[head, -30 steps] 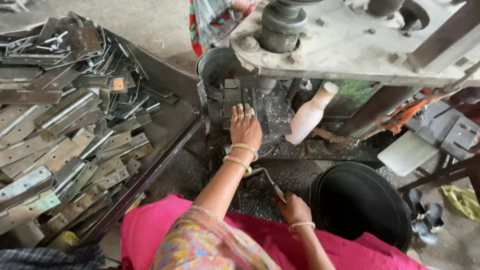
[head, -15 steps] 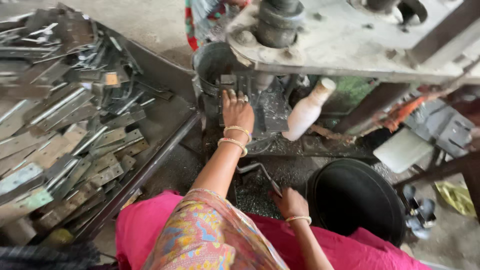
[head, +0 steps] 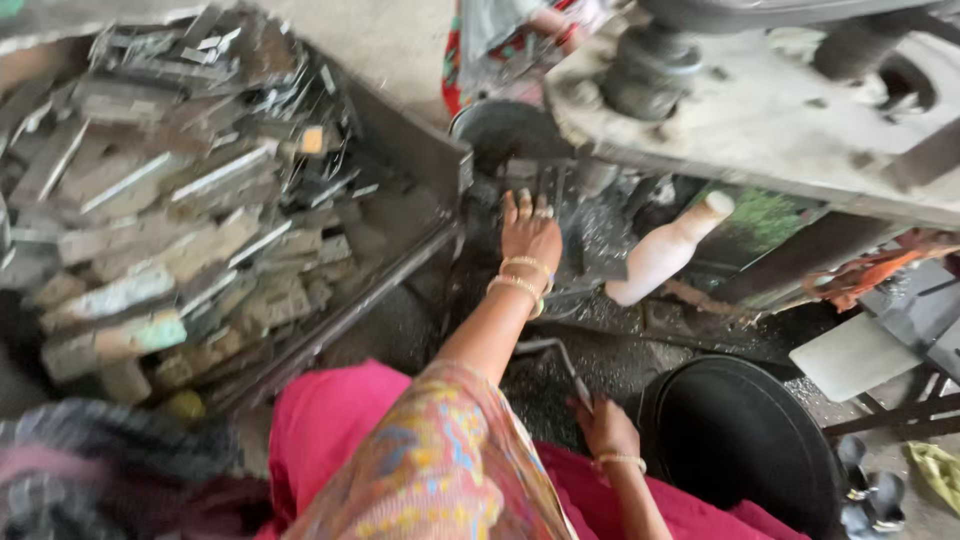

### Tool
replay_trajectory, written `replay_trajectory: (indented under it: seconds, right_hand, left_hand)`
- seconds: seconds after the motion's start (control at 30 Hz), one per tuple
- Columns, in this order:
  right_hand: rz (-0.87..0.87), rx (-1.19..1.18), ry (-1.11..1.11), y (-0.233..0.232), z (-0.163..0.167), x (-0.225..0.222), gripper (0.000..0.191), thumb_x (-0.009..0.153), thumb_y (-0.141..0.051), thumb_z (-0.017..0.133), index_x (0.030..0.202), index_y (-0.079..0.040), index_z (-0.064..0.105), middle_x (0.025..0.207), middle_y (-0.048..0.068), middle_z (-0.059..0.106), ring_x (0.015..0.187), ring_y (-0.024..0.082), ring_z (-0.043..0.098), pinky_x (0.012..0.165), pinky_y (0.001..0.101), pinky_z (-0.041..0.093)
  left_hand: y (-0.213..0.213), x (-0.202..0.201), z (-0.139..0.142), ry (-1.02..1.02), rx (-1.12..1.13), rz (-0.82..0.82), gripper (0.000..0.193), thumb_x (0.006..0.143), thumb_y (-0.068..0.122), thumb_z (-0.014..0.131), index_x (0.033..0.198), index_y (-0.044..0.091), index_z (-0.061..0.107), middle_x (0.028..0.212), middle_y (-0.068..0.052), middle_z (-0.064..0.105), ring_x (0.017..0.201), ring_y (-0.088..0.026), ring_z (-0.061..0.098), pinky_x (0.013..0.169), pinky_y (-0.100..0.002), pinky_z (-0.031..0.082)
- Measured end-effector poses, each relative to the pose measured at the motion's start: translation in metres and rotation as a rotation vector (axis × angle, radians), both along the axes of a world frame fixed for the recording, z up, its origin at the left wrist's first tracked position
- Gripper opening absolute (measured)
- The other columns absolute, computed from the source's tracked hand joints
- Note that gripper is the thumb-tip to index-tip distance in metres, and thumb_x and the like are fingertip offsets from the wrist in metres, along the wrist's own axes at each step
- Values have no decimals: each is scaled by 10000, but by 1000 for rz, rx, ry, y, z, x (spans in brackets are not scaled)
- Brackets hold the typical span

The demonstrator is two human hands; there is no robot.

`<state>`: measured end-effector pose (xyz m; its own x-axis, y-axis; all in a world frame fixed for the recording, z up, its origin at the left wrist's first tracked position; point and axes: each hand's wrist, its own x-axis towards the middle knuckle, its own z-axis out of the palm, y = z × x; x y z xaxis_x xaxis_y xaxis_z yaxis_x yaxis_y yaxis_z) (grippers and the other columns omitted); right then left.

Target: The person repeatedly picks up metal hinge pieces from a bin, places them under a drill press, and operates the machine to drill holes. The person then removes the processed pieces and returns them to the bin. The task is performed continuously throughout the clip.

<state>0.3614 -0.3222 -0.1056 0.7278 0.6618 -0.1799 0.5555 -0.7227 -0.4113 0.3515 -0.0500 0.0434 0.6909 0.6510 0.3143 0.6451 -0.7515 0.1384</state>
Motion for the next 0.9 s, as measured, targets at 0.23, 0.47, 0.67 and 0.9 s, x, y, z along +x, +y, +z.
replay_trajectory:
  seconds: [0.23, 0.47, 0.67, 0.9]
  right_hand:
    - [-5, 152, -566, 2, 89, 2, 363, 893, -412, 662, 1040, -85, 608, 990, 159, 685, 804, 363, 711, 606, 464, 557]
    - [-72, 137, -618, 42, 177, -16, 335, 970, -475, 627, 962, -142, 657, 949, 76, 713, 765, 352, 713, 611, 474, 527]
    - [-96, 60, -673, 54, 194, -5, 379, 973, -523, 617, 972, -146, 660, 842, 59, 727, 710, 324, 716, 601, 449, 528]
    - [-103, 1, -649, 63, 200, -11, 390, 946, -526, 624, 937, -138, 658, 806, 27, 734, 706, 279, 727, 572, 425, 533]
  left_hand:
    - [36, -90, -9, -330, -93, 49, 181, 899, 173, 627, 1038, 88, 708, 1066, -113, 707, 1092, -298, 658, 984, -478, 483]
    - [156, -147, -29, 22, 344, 415, 442, 943, 230, 537, 1335, 41, 613, 1419, -180, 590, 1380, -345, 468, 1196, -490, 223]
    - [221, -123, -43, -38, 306, 290, 355, 1000, 171, 505, 1293, 18, 633, 1398, -192, 616, 1406, -370, 472, 1210, -549, 250]
    - [249, -143, -32, 108, 132, 140, 415, 766, 123, 713, 1163, 12, 657, 1162, -203, 711, 1194, -336, 633, 1190, -492, 353]
